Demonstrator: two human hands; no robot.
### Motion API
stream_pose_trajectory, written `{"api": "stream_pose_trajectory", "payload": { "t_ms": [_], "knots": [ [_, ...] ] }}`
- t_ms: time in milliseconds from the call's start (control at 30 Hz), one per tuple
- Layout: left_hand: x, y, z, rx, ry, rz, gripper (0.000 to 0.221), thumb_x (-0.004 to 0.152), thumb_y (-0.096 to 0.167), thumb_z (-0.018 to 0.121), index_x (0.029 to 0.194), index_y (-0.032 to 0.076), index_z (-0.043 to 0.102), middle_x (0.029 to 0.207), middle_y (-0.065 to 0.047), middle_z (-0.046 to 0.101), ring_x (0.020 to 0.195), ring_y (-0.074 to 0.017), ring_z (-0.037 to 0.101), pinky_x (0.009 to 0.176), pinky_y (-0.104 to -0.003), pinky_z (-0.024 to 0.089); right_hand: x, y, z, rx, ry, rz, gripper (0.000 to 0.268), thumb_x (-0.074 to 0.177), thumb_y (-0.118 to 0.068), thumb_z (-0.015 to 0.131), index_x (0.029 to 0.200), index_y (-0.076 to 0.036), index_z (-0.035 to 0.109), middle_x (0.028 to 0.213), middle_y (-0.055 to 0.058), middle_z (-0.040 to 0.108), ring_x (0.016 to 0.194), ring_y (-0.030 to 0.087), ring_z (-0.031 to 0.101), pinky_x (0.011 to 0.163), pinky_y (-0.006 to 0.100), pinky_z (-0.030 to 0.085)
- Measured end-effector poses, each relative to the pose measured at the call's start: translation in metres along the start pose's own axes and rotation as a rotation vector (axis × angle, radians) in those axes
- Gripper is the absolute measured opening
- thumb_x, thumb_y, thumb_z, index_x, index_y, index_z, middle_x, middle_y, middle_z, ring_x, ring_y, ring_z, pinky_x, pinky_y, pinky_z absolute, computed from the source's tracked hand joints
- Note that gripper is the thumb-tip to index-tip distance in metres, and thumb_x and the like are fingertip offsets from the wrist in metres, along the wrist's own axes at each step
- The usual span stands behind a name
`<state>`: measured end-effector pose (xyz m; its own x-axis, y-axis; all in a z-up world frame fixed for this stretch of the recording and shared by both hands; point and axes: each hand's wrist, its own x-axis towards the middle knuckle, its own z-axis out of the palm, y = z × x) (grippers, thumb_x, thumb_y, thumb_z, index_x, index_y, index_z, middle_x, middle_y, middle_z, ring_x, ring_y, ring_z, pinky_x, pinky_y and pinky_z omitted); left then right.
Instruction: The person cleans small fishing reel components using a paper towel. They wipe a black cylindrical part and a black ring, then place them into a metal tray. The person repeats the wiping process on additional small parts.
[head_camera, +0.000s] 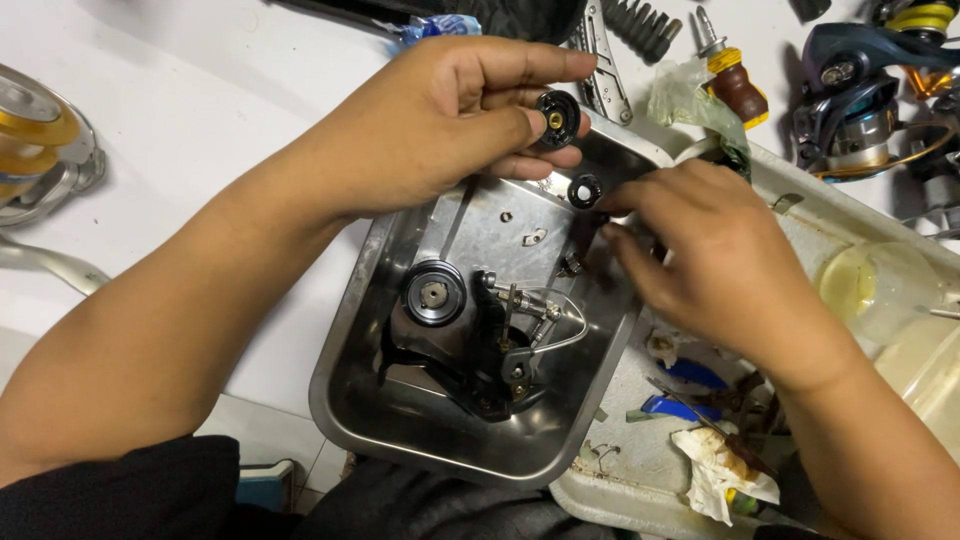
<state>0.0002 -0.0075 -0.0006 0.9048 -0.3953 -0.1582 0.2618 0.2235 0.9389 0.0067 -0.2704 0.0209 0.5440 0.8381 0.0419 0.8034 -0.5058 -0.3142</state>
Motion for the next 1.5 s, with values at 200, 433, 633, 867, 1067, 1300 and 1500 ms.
{"api": "stream_pose_trajectory", "payload": {
  "t_ms": [200, 433, 633, 867, 1067, 1300, 1500],
  "knots": [
    [-0.001, 0.0, 0.0, -0.002, -0.003, 0.019, 0.044, 0.1, 0.003, 0.05, 0.143, 0.005, 0.056, 0.104, -0.002, 0.062, 0.11, -0.0222, 0.082, 0.097, -0.022, 0.067, 0.005, -0.002, 0.011, -0.331, -0.107, -0.014, 0.017, 0.092, -0.03, 0.075, 0.099, -0.015, 0.073, 0.084, 0.001, 0.068, 0.084, 0.029, 0.062, 0.076, 0.041, 0.041],
    [0.001, -0.003, -0.003, -0.018, 0.017, 0.033, 0.042, 0.1, 0.003, 0.051, 0.142, 0.005, 0.057, 0.111, -0.003, 0.065, 0.112, -0.0214, 0.081, 0.098, -0.022, 0.067, 0.027, -0.005, 0.011, -0.221, -0.012, -0.089, 0.012, 0.096, -0.027, 0.08, 0.101, -0.016, 0.078, 0.086, 0.001, 0.068, 0.08, 0.029, 0.061, 0.074, 0.041, 0.039],
    [0.004, -0.007, -0.006, -0.014, 0.013, 0.1, 0.044, 0.099, 0.004, 0.05, 0.142, 0.003, 0.056, 0.106, -0.004, 0.07, 0.107, -0.0137, 0.076, 0.103, -0.029, 0.068, 0.046, -0.009, 0.032, -0.241, 0.065, -0.223, 0.024, 0.089, -0.024, 0.083, 0.112, -0.018, 0.082, 0.089, 0.001, 0.074, 0.09, 0.029, 0.063, 0.072, 0.041, 0.038],
    [0.002, -0.002, -0.005, 0.022, 0.003, 0.072, 0.045, 0.1, 0.006, 0.048, 0.144, 0.004, 0.055, 0.084, 0.0, 0.06, 0.107, -0.0157, 0.076, 0.105, -0.029, 0.066, 0.047, -0.012, 0.04, -0.212, 0.045, -0.192, 0.004, 0.085, -0.016, 0.074, 0.086, -0.014, 0.072, 0.085, 0.006, 0.07, 0.086, 0.031, 0.062, 0.074, 0.042, 0.039],
    [0.003, -0.005, -0.005, -0.047, -0.004, 0.055, 0.044, 0.101, 0.003, 0.048, 0.144, 0.002, 0.054, 0.112, -0.014, 0.074, 0.115, -0.0248, 0.078, 0.103, -0.027, 0.065, 0.032, -0.011, 0.021, -0.112, 0.034, -0.132, 0.015, 0.093, -0.016, 0.076, 0.102, -0.006, 0.068, 0.092, 0.009, 0.067, 0.086, 0.032, 0.058, 0.075, 0.042, 0.039],
    [0.0, 0.004, -0.001, 0.023, 0.009, 0.049, 0.045, 0.1, 0.004, 0.047, 0.144, 0.0, 0.053, 0.112, -0.014, 0.075, 0.115, -0.0225, 0.078, 0.1, -0.024, 0.065, 0.005, 0.002, 0.003, -0.056, 0.234, -0.199, 0.008, 0.102, 0.0, 0.072, 0.104, 0.002, 0.065, 0.098, 0.014, 0.066, 0.087, 0.031, 0.054, 0.078, 0.041, 0.034],
    [-0.002, 0.007, -0.001, 0.085, -0.019, 0.088, 0.046, 0.099, 0.003, 0.045, 0.145, -0.002, 0.05, 0.129, -0.017, 0.071, 0.114, -0.0229, 0.077, 0.102, -0.022, 0.06, -0.015, 0.004, 0.002, 0.209, 0.329, -0.039, 0.013, 0.102, -0.008, 0.066, 0.1, 0.003, 0.061, 0.096, 0.015, 0.064, 0.092, 0.032, 0.059, 0.09, 0.042, 0.042]
  ]
}}
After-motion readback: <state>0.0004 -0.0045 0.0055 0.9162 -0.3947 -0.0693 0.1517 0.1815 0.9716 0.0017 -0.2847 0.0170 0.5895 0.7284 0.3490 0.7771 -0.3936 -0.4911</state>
